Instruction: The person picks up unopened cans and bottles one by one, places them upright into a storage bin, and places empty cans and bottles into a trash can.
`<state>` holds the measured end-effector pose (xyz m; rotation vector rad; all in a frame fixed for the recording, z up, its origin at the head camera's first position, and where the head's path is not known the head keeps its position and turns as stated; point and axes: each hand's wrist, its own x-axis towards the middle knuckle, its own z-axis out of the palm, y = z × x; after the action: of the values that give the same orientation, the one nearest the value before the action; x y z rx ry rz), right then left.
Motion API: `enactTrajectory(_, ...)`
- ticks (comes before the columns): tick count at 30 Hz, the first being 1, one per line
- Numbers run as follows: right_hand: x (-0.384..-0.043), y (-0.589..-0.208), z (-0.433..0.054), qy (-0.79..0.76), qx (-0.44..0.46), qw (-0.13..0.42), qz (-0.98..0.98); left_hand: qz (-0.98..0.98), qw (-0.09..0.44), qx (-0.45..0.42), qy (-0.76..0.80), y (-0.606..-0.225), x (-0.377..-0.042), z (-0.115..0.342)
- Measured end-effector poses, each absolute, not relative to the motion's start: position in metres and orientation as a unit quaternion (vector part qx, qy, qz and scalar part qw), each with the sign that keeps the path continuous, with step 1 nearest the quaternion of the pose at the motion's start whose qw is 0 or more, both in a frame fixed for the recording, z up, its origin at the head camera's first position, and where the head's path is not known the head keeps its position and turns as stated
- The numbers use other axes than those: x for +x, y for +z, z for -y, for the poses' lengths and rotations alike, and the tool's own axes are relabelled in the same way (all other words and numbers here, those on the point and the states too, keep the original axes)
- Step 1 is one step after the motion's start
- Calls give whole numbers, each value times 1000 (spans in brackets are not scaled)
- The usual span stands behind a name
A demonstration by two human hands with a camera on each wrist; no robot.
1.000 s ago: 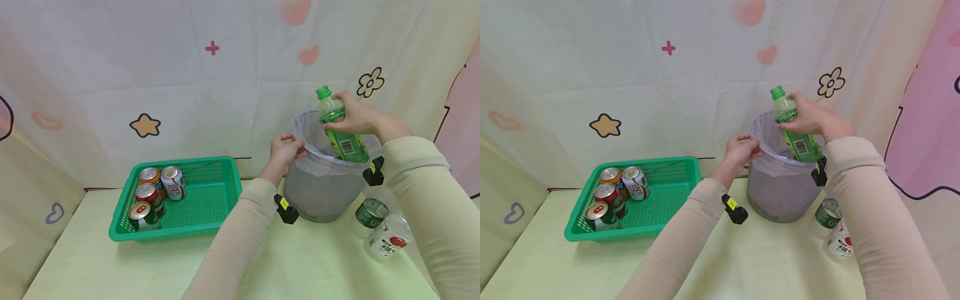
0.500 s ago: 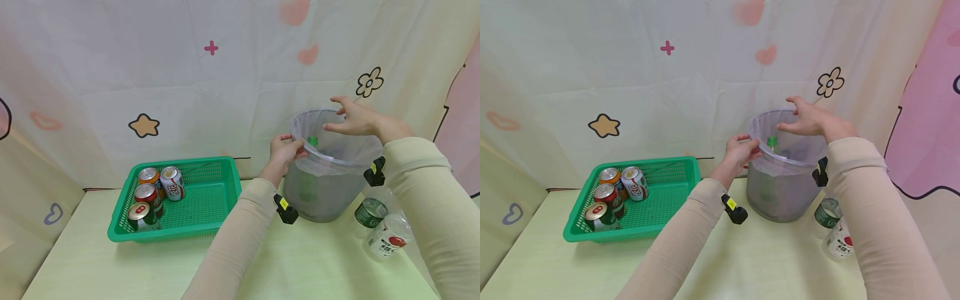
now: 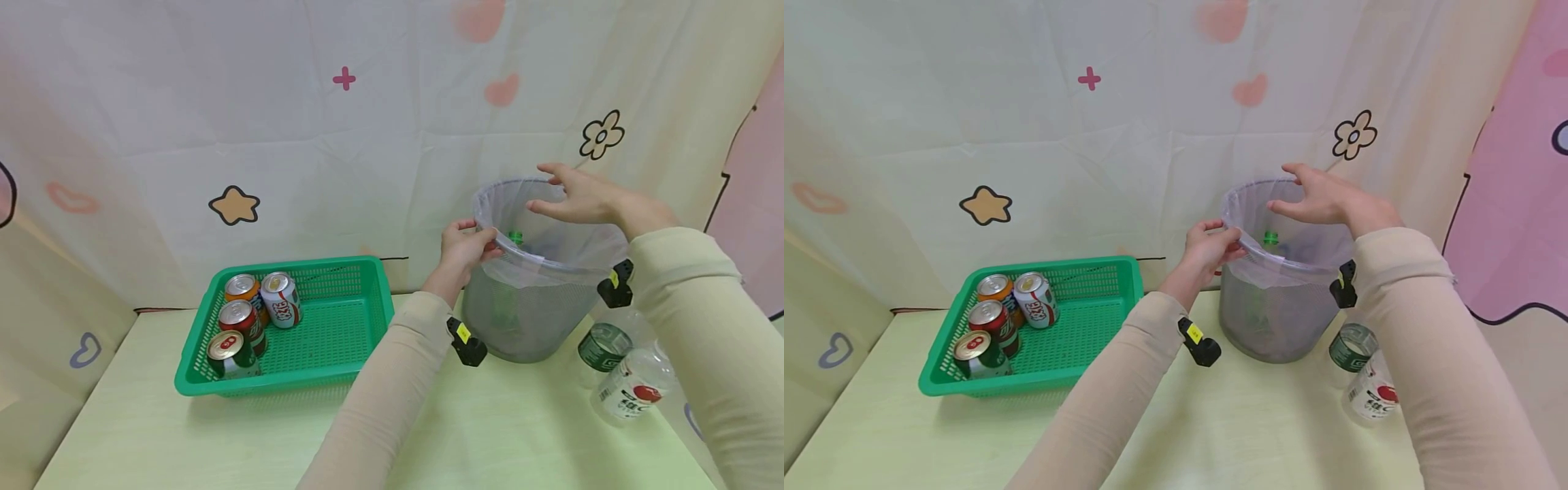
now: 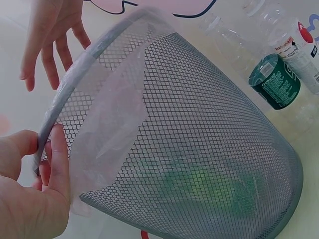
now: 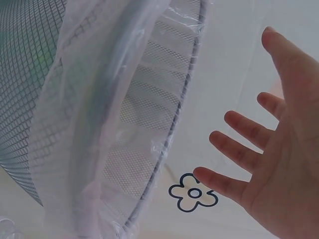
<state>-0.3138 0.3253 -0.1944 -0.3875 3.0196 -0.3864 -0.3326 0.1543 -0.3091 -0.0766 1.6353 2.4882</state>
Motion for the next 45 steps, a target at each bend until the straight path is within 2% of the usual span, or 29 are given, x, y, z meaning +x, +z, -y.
enactTrajectory(12, -304, -194, -327, -108, -149, 26, -983, -549, 81, -24, 832, -308, -332, -154)
enactTrajectory(21, -297, -198, -326, -86, -175, -2, -981, -547, 81, -26, 833, -307, -333, -154)
enactTrajectory(45, -277, -209, -328, -90, -239, -168, -952, -542, 84, -25, 836, -309, -333, -154)
